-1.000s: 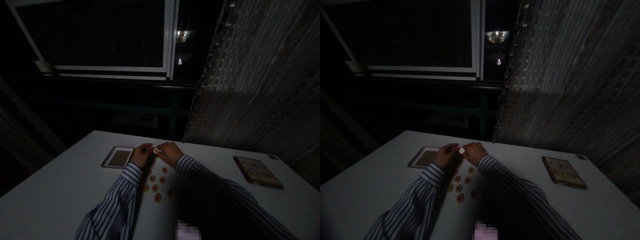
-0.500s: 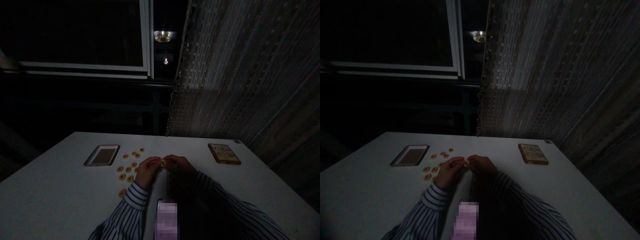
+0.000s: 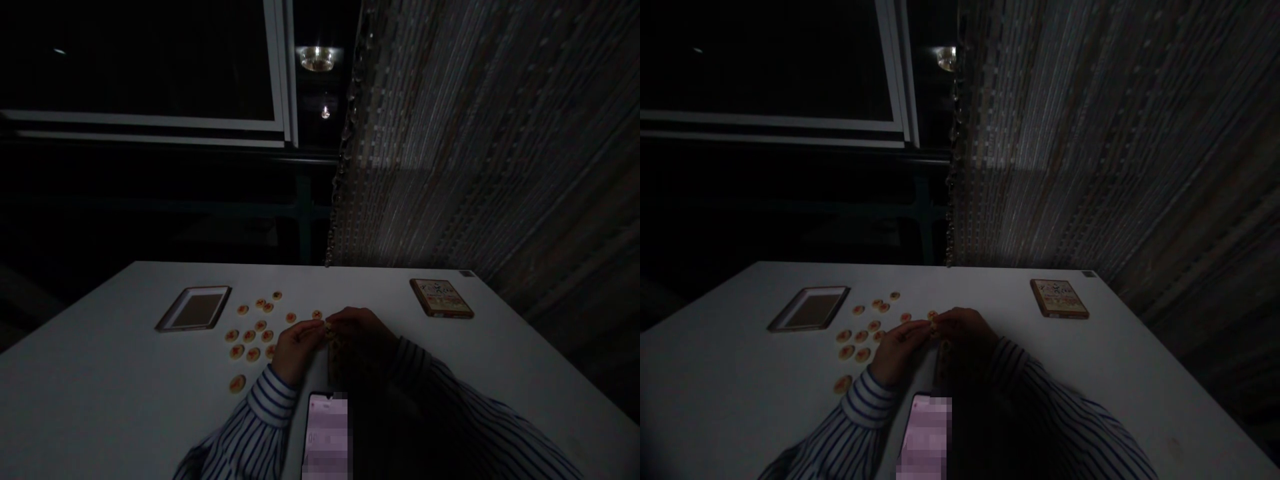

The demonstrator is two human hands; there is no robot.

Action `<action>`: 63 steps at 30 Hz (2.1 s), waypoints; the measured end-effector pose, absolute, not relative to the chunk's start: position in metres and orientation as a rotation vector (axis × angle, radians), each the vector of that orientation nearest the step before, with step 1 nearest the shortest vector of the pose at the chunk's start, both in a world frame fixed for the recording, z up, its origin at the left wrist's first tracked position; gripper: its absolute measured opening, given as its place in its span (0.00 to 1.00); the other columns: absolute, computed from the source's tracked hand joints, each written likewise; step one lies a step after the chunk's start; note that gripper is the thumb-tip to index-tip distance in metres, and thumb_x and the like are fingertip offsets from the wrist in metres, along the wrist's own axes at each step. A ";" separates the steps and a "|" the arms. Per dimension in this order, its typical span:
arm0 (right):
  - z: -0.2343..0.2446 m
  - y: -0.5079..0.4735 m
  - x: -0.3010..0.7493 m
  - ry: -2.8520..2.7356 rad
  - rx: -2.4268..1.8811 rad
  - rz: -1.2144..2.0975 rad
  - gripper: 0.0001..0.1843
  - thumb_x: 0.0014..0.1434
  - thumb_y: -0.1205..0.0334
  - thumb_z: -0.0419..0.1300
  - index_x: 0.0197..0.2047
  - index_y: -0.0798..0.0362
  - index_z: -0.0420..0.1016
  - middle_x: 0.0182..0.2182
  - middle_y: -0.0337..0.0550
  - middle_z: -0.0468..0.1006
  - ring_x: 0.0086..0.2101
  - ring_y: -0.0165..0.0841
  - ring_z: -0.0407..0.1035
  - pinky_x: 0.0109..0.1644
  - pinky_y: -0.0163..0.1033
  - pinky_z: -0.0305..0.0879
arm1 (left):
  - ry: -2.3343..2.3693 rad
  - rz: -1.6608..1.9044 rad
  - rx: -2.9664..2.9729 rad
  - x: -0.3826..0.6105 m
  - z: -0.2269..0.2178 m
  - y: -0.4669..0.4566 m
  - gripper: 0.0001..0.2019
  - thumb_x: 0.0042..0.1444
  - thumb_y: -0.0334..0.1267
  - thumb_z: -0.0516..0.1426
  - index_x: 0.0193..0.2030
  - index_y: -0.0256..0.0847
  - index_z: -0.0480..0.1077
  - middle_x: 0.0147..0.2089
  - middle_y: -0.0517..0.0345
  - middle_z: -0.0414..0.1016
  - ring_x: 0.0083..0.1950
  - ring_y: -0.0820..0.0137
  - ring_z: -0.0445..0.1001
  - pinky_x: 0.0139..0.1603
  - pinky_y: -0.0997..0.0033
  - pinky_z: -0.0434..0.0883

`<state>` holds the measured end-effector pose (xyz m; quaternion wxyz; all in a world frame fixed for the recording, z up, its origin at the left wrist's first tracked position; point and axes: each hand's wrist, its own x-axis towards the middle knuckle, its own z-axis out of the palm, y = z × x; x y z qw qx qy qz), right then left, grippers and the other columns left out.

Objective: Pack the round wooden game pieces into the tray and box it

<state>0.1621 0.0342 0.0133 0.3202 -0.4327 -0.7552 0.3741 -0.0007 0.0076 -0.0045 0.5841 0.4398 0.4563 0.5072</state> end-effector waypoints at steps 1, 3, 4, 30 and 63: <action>0.014 0.034 0.163 -2.004 -1.150 0.952 0.14 0.49 0.55 0.56 0.36 0.54 0.74 0.34 0.44 0.76 0.35 0.32 0.70 0.41 0.39 0.65 | 1.052 1.187 1.017 0.000 -0.005 0.008 0.13 0.38 0.39 0.62 0.32 0.35 0.72 0.31 0.54 0.77 0.34 0.69 0.74 0.36 0.73 0.70; 0.014 0.031 0.163 -1.994 -1.165 0.956 0.15 0.50 0.55 0.55 0.38 0.53 0.73 0.34 0.43 0.76 0.35 0.32 0.70 0.40 0.39 0.65 | 1.035 1.195 0.978 0.000 -0.008 0.008 0.13 0.37 0.39 0.62 0.31 0.35 0.72 0.30 0.55 0.77 0.33 0.70 0.74 0.36 0.73 0.70; 0.014 0.029 0.163 -1.972 -1.166 0.978 0.15 0.51 0.54 0.55 0.40 0.53 0.72 0.34 0.42 0.76 0.35 0.32 0.70 0.40 0.38 0.66 | 1.032 1.196 0.954 0.001 -0.009 0.008 0.13 0.37 0.39 0.62 0.31 0.35 0.72 0.30 0.55 0.77 0.32 0.69 0.74 0.36 0.72 0.71; 0.012 0.019 0.175 -2.548 -1.383 0.202 0.09 0.50 0.62 0.55 0.34 0.55 0.72 0.32 0.45 0.76 0.33 0.33 0.68 0.38 0.34 0.60 | 1.041 1.178 0.886 0.010 -0.005 0.003 0.13 0.34 0.38 0.63 0.28 0.34 0.72 0.27 0.53 0.77 0.30 0.69 0.74 0.33 0.71 0.71; -0.002 0.018 0.191 -2.641 -1.971 -0.077 0.13 0.54 0.59 0.49 0.34 0.52 0.73 0.32 0.50 0.75 0.35 0.39 0.69 0.37 0.42 0.58 | 1.316 1.166 1.404 0.002 -0.016 0.006 0.10 0.42 0.39 0.57 0.30 0.36 0.72 0.28 0.52 0.77 0.30 0.68 0.74 0.32 0.71 0.71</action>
